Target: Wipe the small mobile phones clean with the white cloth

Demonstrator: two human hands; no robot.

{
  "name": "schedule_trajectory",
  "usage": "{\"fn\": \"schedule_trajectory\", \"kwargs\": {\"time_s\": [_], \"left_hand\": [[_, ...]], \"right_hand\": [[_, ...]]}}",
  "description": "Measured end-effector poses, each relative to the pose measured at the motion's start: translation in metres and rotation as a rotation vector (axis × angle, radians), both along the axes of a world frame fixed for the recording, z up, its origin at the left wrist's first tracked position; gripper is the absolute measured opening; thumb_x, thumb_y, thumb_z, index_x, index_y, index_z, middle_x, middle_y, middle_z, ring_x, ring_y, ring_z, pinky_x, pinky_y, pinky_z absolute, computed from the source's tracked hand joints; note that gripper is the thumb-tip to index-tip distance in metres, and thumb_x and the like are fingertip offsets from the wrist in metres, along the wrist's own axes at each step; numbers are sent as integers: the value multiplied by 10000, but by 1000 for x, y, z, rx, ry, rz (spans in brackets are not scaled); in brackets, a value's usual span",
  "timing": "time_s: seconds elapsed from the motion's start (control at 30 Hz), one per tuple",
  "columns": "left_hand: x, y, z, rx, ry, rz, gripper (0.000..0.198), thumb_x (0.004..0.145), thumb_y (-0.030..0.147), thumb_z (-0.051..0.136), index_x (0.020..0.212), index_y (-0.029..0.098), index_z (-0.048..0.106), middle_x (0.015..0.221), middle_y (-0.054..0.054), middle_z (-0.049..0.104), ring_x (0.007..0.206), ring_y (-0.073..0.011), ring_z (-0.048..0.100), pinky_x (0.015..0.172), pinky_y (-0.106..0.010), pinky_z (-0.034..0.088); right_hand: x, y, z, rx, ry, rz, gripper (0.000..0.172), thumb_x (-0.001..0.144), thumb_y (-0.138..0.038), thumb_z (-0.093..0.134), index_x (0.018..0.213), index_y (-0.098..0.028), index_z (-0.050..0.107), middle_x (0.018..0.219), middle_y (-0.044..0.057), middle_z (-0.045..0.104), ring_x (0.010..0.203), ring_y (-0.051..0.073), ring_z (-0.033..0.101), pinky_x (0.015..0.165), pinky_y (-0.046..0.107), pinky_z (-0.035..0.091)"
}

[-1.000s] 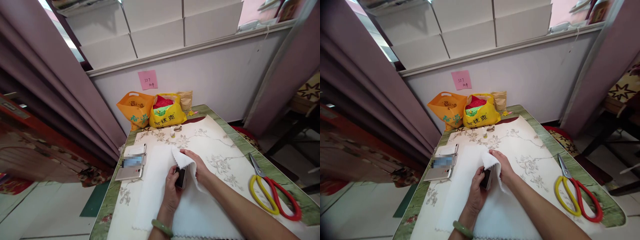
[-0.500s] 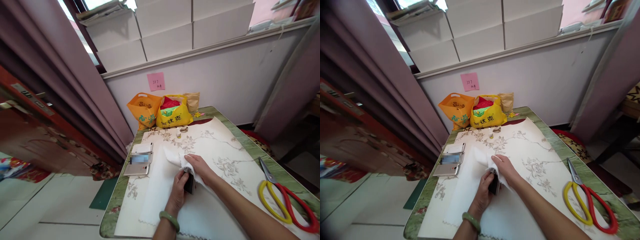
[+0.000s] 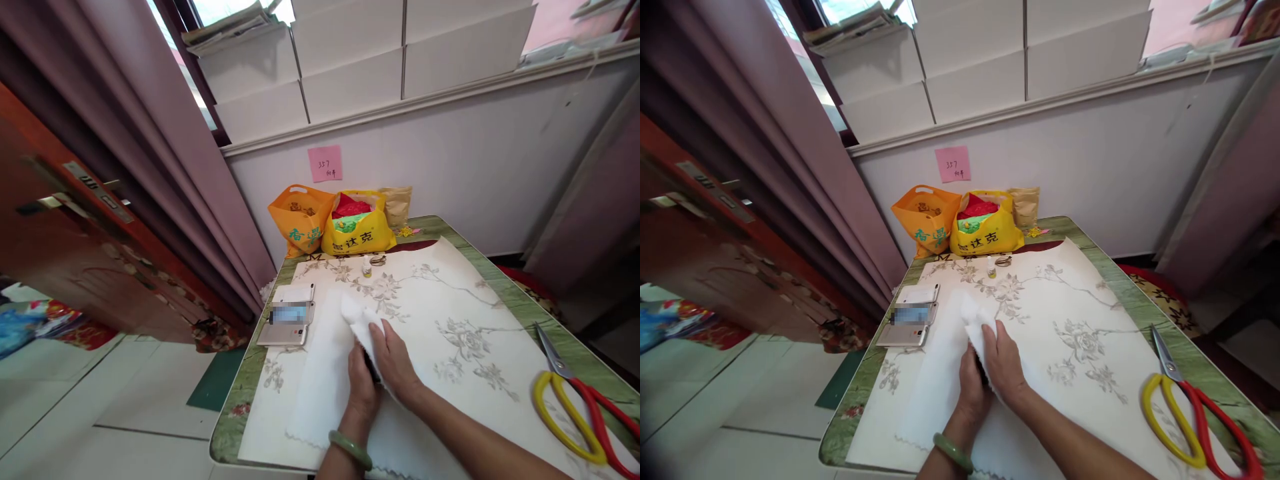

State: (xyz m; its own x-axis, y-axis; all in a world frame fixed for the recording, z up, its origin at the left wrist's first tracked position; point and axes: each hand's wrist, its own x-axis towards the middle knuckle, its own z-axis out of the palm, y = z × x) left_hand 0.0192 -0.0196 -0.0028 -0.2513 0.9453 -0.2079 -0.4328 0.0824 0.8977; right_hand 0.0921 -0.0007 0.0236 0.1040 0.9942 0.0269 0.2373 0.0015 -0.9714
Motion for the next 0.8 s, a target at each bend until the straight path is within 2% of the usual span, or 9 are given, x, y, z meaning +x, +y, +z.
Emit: {"fn": "schedule_trajectory", "kwargs": {"time_s": [0.13, 0.23, 0.3, 0.37, 0.47, 0.57, 0.67, 0.73, 0.8], "left_hand": [[-4, 3, -15, 17, 141, 59, 425, 772, 521, 600, 897, 128, 704, 923, -118, 721, 946, -257, 641, 880, -378, 490], [-6, 2, -22, -35, 243, 132, 405, 758, 520, 628, 941, 164, 693, 1054, -128, 700, 1126, -274, 585, 971, -360, 452], [-6, 1, -20, -57, 260, 174, 419, 744, 509, 662, 1017, 191, 671, 1203, -121, 648, 1251, -263, 503, 1038, -331, 402], [-4, 2, -12, -43, 194, 156, 440, 748, 497, 678, 1068, 197, 650, 1275, -113, 608, 1285, -249, 470, 1066, -316, 369], [-1, 3, 4, 48, -35, -12, 421, 773, 464, 678, 1079, 177, 644, 1173, -106, 655, 1150, -236, 567, 1008, -331, 415], [1, 2, 13, 113, -192, -149, 404, 770, 380, 703, 1106, 169, 634, 1042, -75, 688, 968, -195, 629, 860, -293, 480], [1, 2, 12, 67, -217, -149, 428, 744, 312, 736, 1135, 184, 619, 978, -33, 691, 769, -115, 622, 651, -201, 468], [-1, 3, 9, 27, -256, -106, 383, 727, 297, 750, 1076, 190, 633, 897, -1, 686, 638, -67, 580, 530, -164, 415], [-3, 4, 8, 16, -320, -51, 306, 703, 285, 765, 966, 179, 647, 788, 22, 671, 555, -54, 554, 464, -157, 386]], "right_hand": [[-4, -25, -19, 59, -52, -14, 434, 937, -524, 330, 1091, -186, 554, 953, 102, 678, 883, 248, 637, 797, 348, 471], [0, -33, -26, 97, -31, -1, 435, 936, -511, 354, 1169, -179, 510, 1076, 120, 657, 979, 249, 622, 856, 356, 472], [3, -32, -24, 98, -17, -9, 430, 924, -513, 383, 1167, -180, 506, 1102, 120, 647, 1008, 250, 611, 888, 364, 463], [6, -27, -18, 72, -8, -14, 403, 915, -520, 398, 1111, -192, 527, 1051, 106, 657, 964, 249, 616, 875, 365, 462], [14, -12, -9, 8, -51, 15, 362, 914, -532, 390, 955, -217, 564, 874, 61, 662, 799, 231, 607, 766, 349, 464], [26, 11, -2, 7, -106, 106, 387, 900, -550, 408, 797, -222, 586, 731, 22, 634, 686, 203, 563, 691, 318, 436], [41, 36, 3, 43, -52, 123, 438, 864, -595, 454, 733, -209, 614, 687, 15, 633, 679, 201, 555, 688, 307, 432], [51, 52, 7, 21, 101, 37, 462, 832, -630, 491, 776, -198, 645, 721, 33, 665, 730, 222, 584, 710, 319, 451], [61, 63, 12, -44, 289, -63, 495, 815, -655, 501, 844, -192, 673, 764, 66, 696, 782, 248, 622, 720, 337, 476]]}}
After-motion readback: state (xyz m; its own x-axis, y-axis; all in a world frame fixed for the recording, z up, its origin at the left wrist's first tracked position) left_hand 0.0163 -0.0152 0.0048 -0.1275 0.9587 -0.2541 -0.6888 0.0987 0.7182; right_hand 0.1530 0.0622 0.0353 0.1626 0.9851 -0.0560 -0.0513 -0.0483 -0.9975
